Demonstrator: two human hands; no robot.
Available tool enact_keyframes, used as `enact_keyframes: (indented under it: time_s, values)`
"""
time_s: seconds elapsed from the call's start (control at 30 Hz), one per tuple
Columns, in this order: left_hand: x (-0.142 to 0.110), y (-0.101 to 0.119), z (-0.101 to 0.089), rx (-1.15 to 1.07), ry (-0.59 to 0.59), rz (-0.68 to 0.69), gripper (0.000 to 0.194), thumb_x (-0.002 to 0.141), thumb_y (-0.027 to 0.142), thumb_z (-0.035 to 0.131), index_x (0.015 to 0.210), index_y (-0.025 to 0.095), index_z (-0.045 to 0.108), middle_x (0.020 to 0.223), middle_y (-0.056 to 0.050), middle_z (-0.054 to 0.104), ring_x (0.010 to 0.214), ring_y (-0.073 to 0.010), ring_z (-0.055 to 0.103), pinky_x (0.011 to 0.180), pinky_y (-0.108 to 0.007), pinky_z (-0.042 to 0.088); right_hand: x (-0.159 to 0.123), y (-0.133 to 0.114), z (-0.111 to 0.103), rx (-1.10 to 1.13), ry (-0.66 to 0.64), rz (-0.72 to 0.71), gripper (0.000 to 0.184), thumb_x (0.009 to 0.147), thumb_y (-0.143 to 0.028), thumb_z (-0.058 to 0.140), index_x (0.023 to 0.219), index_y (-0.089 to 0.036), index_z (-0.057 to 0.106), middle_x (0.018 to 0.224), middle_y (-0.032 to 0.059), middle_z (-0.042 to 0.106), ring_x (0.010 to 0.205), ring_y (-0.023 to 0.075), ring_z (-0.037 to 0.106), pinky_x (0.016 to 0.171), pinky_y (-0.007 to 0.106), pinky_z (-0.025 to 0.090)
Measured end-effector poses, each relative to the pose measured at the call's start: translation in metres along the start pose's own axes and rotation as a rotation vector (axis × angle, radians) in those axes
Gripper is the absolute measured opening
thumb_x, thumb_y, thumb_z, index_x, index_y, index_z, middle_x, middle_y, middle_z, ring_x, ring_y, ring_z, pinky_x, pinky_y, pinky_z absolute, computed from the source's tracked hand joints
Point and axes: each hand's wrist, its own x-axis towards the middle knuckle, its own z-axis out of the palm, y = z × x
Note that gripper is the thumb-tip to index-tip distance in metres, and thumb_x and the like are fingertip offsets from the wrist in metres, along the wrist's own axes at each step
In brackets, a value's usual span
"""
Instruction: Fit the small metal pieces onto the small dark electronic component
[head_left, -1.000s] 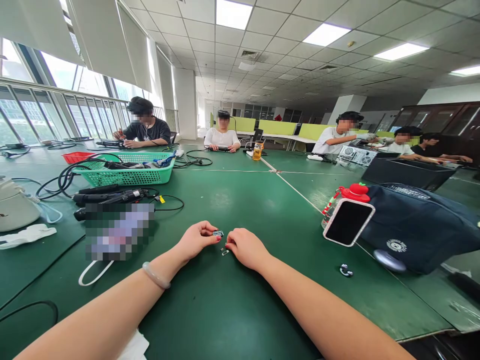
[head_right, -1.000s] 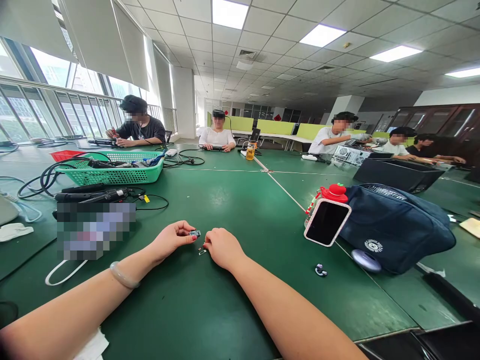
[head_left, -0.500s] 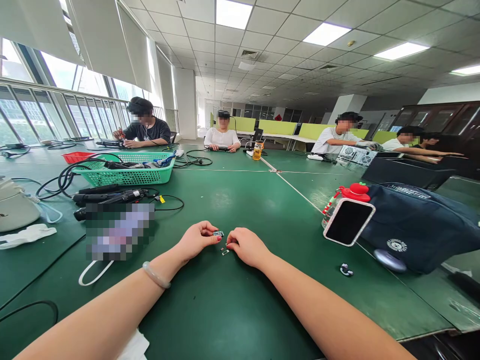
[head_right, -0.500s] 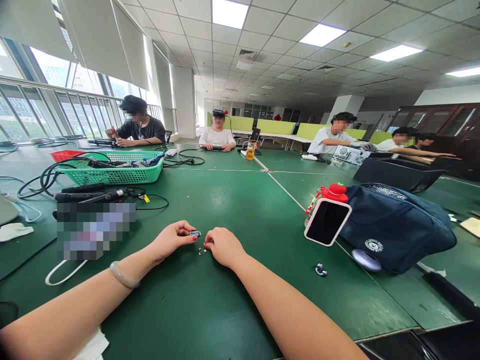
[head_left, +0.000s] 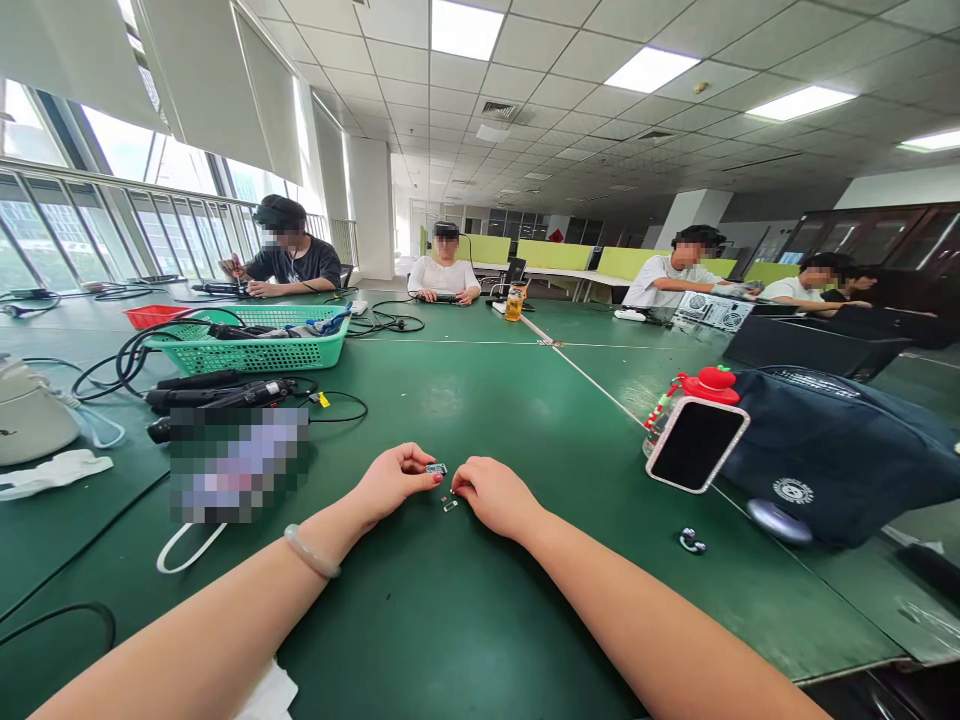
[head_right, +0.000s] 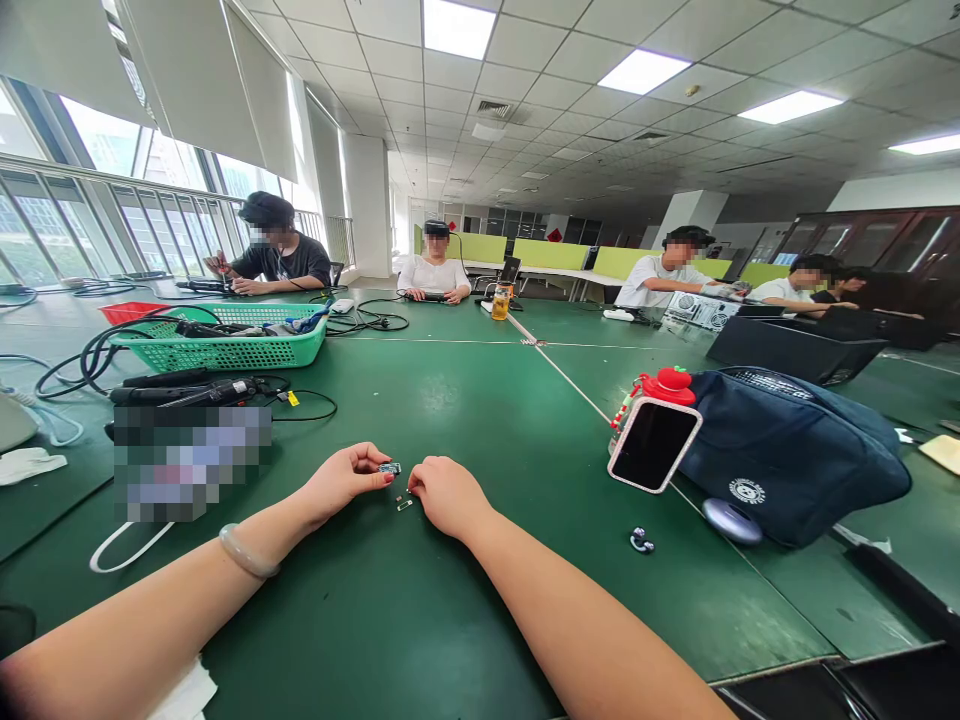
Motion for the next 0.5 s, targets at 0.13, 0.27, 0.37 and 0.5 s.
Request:
enact_keyframes:
  time_s: [0.13, 0.27, 0.37, 0.5]
  values:
    - [0.0008, -0.0010, -0.0003, 0.011, 0.000, 0.018, 0.030, 0.058, 0.032, 0.072, 0.078, 0.016, 0.057, 0.071, -0.002, 0.066, 0.069, -0.0155, 0.062, 0.069, -0.029, 0.047, -0.0006, -0.0003, -0.0006, -0.031, -0.003, -0.005, 0.020, 0.085, -0.016, 0.044, 0.083, -0.021, 0.064, 0.085, 0.0022, 0.060, 0.084, 0.0129, 0.053, 0.075, 0.024, 0.039]
    - [0.0017, -0.0028, -0.0008, 0.001, -0.009, 0.019, 0.031, 0.058, 0.033, 0.073, 0.079, 0.016, 0.057, 0.071, -0.002, 0.066, 0.069, -0.0151, 0.061, 0.069, -0.029, 0.047, -0.0007, -0.0015, -0.0011, -0.020, 0.001, 0.021, 0.012, 0.083, -0.020, 0.051, 0.080, -0.020, 0.063, 0.084, 0.0021, 0.060, 0.082, 0.0138, 0.054, 0.072, 0.024, 0.039]
    - [0.0019, -0.0031, -0.0008, 0.003, -0.006, 0.024, 0.030, 0.058, 0.032, 0.073, 0.079, 0.016, 0.057, 0.071, -0.002, 0.066, 0.068, -0.0150, 0.062, 0.068, -0.028, 0.047, 0.0005, -0.0015, 0.0005, -0.020, 0.014, 0.041, 0.010, 0.082, -0.020, 0.053, 0.078, -0.020, 0.062, 0.083, 0.0020, 0.059, 0.081, 0.0136, 0.053, 0.071, 0.024, 0.040]
    - [0.0014, -0.0022, -0.0005, 0.008, -0.002, 0.024, 0.030, 0.058, 0.032, 0.073, 0.078, 0.016, 0.057, 0.070, -0.002, 0.066, 0.068, -0.0152, 0.061, 0.068, -0.028, 0.047, 0.0019, -0.0001, 0.0043, -0.052, 0.015, 0.049, 0.011, 0.083, -0.021, 0.052, 0.077, -0.020, 0.060, 0.081, 0.0018, 0.058, 0.079, 0.0135, 0.053, 0.069, 0.024, 0.038]
